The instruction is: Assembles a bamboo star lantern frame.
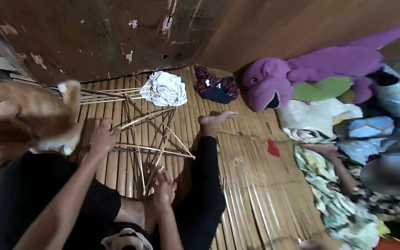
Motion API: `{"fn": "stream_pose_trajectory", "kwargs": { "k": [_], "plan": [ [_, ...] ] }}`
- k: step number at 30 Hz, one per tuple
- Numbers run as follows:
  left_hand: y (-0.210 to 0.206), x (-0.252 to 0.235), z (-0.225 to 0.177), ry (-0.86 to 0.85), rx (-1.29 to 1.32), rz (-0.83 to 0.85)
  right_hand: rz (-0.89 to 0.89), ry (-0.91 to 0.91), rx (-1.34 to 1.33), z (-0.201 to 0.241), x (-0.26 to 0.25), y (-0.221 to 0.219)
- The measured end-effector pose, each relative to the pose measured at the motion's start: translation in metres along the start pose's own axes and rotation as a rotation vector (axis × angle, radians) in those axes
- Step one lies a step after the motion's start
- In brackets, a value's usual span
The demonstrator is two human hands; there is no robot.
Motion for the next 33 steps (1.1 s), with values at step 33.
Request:
{"fn": "stream_pose_trajectory", "kwargs": {
  "k": [33],
  "plan": [
    [-0.090, 0.088, 0.003, 0.543, 0.968, 0.058, 0.412, 0.579, 0.722, 0.128, -0.131, 0.029]
  ]
}}
Point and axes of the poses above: each hand's wrist, its own x-axis away from the middle knuckle, its own y-axis out of the back of the hand, z = x × y, the point moved 1 cm from there along -x, towards the middle knuckle, and after that the axes turned 7 degrees about -z, right-handed, at the moved point
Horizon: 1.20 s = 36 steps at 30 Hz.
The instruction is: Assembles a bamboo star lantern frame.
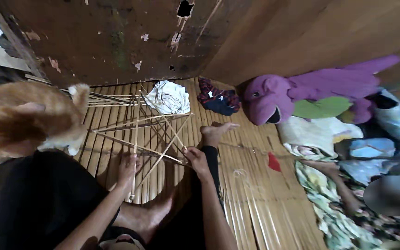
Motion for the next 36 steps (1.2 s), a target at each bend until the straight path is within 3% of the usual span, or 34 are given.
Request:
{"fn": "stream_pose_trajectory", "kwargs": {
  "k": [3, 7, 11, 15, 18, 24, 26, 28, 32, 36],
  "plan": [
    [-0.013, 0.003, 0.012, 0.039, 0.016, -0.060, -0.020, -0.032, 0.103, -0.005, -0.006, -0.009],
    [-0.023, 0.007, 0.020, -0.015, -0.027, -0.109, -0.209, 0.000, 0.192, -0.012, 0.008, -0.020],
    [-0.030, 0.011, 0.022, -0.033, 0.020, -0.129, -0.458, 0.072, 0.160, -0.012, 0.023, -0.019],
    [-0.037, 0.010, 0.025, -0.009, 0.067, -0.151, -0.515, 0.027, 0.127, -0.014, 0.039, -0.024],
    [-0.040, 0.014, 0.037, -0.010, -0.029, -0.095, -0.543, 0.041, 0.074, -0.015, 0.046, -0.029],
    [-0.029, 0.022, 0.041, 0.097, -0.369, 0.244, -0.561, -0.028, -0.148, -0.013, 0.073, -0.042],
    [-0.011, 0.023, 0.032, -0.022, -0.583, 0.373, -0.566, -0.051, -0.186, -0.013, 0.082, -0.047],
    [0.009, 0.027, 0.012, -0.263, -0.826, 0.397, -0.573, -0.062, -0.216, -0.015, 0.087, -0.049],
    [0.042, 0.006, -0.021, -0.870, -1.074, 0.168, -0.551, -0.055, -0.207, -0.016, 0.088, -0.053],
    [0.042, -0.029, -0.032, -0.822, -1.394, 0.252, -0.500, -0.012, -0.175, -0.013, 0.090, -0.062]
  ]
}}
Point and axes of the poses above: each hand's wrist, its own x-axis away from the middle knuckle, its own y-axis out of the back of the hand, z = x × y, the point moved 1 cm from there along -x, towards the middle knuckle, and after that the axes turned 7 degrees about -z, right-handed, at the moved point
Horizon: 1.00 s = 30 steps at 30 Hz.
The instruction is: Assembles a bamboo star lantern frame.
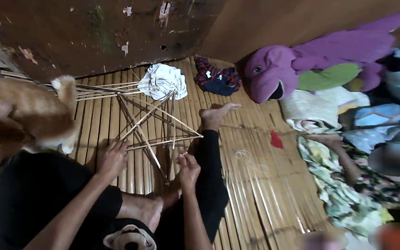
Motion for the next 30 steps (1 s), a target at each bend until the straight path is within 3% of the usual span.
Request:
{"fn": "stream_pose_trajectory", "kwargs": {
  "k": [5, 10, 22, 30],
  "plan": [
    [-0.003, 0.001, -0.019, 0.084, -0.010, 0.190, 0.121, 0.010, -0.028, 0.002, 0.038, -0.014],
    [-0.004, 0.010, -0.037, 0.147, 0.092, 0.219, 0.188, 0.005, -0.004, -0.003, 0.060, -0.034],
    [0.037, 0.013, -0.098, 0.239, 0.072, 0.287, -0.187, -0.060, -0.185, -0.018, 0.052, -0.068],
    [0.032, 0.015, -0.107, 0.238, 0.048, 0.262, -0.236, -0.051, -0.219, -0.025, 0.046, -0.067]
  ]
}}
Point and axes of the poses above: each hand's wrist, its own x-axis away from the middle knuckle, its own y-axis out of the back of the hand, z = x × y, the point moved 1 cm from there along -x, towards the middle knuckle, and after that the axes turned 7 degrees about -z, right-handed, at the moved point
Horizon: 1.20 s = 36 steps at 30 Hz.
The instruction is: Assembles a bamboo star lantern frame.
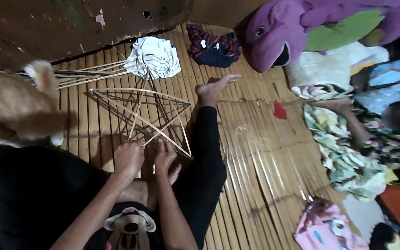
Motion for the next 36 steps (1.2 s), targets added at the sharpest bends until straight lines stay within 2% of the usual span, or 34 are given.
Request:
{"fn": "stream_pose_trajectory", "kwargs": {
  "k": [16, 28, 36],
  "plan": [
    [-0.006, -0.001, 0.002, 0.020, 0.010, 0.003, 0.006, 0.132, 0.075, -0.010, -0.002, -0.003],
    [-0.009, -0.001, 0.005, 0.025, 0.030, 0.013, 0.024, 0.132, 0.113, -0.010, 0.000, -0.003],
    [-0.014, -0.003, 0.009, 0.045, 0.049, 0.035, 0.061, 0.198, 0.184, -0.014, 0.000, -0.001]
  ]
}}
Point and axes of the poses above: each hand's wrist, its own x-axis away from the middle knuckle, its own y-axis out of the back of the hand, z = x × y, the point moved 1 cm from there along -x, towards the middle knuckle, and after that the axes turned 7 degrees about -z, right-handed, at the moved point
